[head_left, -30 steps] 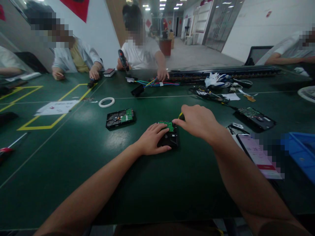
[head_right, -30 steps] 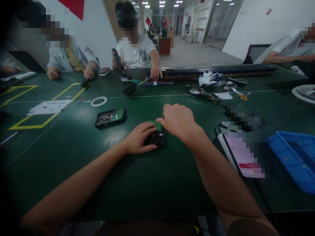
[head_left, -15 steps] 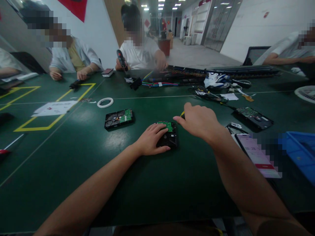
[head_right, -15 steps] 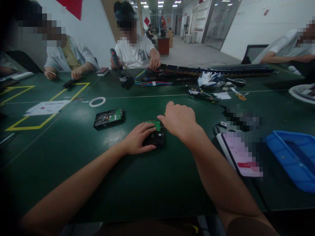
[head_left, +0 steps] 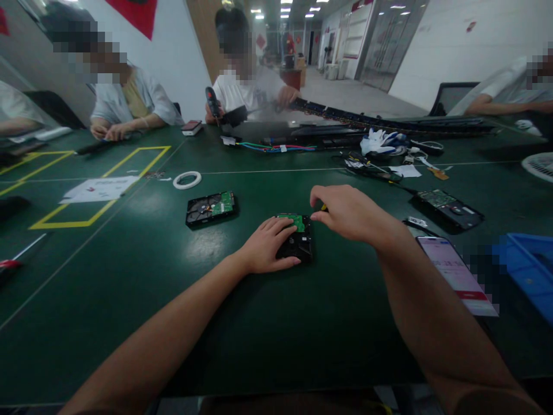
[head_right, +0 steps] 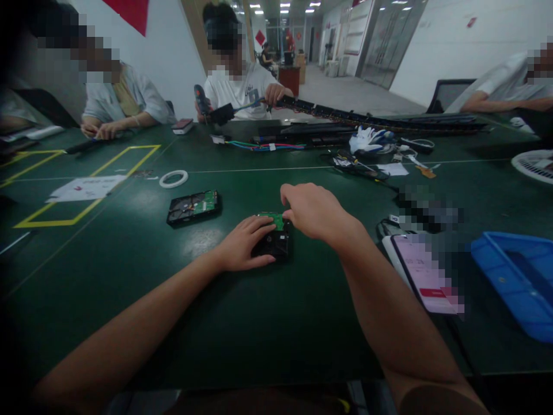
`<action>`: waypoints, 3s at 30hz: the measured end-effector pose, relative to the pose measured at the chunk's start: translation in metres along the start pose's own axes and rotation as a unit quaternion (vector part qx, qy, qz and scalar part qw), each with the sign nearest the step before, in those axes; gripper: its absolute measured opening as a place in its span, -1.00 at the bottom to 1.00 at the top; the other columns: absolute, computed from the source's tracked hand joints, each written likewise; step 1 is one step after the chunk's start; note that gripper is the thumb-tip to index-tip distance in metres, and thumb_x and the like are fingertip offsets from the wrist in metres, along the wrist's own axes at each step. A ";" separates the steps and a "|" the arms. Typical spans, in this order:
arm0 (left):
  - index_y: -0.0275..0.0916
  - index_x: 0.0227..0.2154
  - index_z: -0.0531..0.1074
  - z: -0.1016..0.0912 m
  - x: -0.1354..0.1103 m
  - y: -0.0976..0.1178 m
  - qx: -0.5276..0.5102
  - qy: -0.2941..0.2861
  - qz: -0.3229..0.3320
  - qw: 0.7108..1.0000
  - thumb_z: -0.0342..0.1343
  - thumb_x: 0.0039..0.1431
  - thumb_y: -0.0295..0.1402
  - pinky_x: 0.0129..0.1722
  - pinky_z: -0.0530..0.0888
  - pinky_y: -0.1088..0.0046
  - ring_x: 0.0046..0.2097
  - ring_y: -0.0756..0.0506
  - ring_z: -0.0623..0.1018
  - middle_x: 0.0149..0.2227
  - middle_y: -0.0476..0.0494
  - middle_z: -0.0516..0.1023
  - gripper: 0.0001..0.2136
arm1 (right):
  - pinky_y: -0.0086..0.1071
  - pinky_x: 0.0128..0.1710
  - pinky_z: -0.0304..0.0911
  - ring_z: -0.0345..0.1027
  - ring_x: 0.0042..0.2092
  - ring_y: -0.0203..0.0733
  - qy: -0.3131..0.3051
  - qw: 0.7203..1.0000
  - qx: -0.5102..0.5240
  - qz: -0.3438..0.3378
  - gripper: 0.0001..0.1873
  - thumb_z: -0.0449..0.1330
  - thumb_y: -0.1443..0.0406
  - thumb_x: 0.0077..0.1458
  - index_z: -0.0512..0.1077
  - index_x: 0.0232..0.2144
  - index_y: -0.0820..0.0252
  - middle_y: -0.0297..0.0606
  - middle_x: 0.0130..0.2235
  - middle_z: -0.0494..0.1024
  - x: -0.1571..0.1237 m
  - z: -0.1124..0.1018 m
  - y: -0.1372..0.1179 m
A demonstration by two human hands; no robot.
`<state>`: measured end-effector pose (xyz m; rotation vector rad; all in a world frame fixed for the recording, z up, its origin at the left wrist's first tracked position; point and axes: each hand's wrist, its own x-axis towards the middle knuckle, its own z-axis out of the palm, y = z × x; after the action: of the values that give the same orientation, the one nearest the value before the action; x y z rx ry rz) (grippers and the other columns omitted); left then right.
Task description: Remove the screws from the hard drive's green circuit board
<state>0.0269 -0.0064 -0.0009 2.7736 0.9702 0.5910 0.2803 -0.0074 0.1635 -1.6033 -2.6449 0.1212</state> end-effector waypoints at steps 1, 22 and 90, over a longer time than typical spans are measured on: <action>-0.23 0.44 0.33 0.000 0.000 0.000 0.000 0.001 0.000 1.000 0.19 0.40 0.23 0.53 0.24 -0.29 0.49 -0.51 0.38 0.48 -0.47 0.36 -0.21 | -0.23 -0.09 0.27 0.60 0.01 0.07 0.001 1.000 0.000 -0.003 -0.77 0.33 0.28 0.37 0.53 0.04 0.19 -0.05 0.01 0.73 0.000 0.001 0.000; -0.22 0.44 0.34 0.001 0.000 -0.001 0.004 0.006 -0.001 1.000 0.19 0.40 0.24 0.53 0.25 -0.26 0.49 -0.49 0.38 0.47 -0.46 0.37 -0.21 | -0.17 0.00 0.33 0.55 0.02 0.07 0.025 0.999 0.003 -0.026 -0.80 0.20 0.25 0.47 0.58 -0.03 0.23 -0.01 0.03 0.65 0.007 0.010 -0.005; -0.23 0.44 0.34 0.002 0.000 -0.001 0.008 0.008 0.003 1.000 0.19 0.40 0.24 0.52 0.26 -0.29 0.48 -0.50 0.39 0.47 -0.47 0.38 -0.22 | -0.21 -0.22 0.20 0.60 -0.11 0.07 0.012 1.000 -0.012 0.005 -0.81 0.17 0.23 0.47 0.55 -0.02 0.14 -0.07 -0.09 0.74 0.006 0.009 -0.008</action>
<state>0.0270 -0.0056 -0.0025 2.7911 0.9761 0.6101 0.2697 -0.0066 0.1553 -1.6139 -2.6300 0.0710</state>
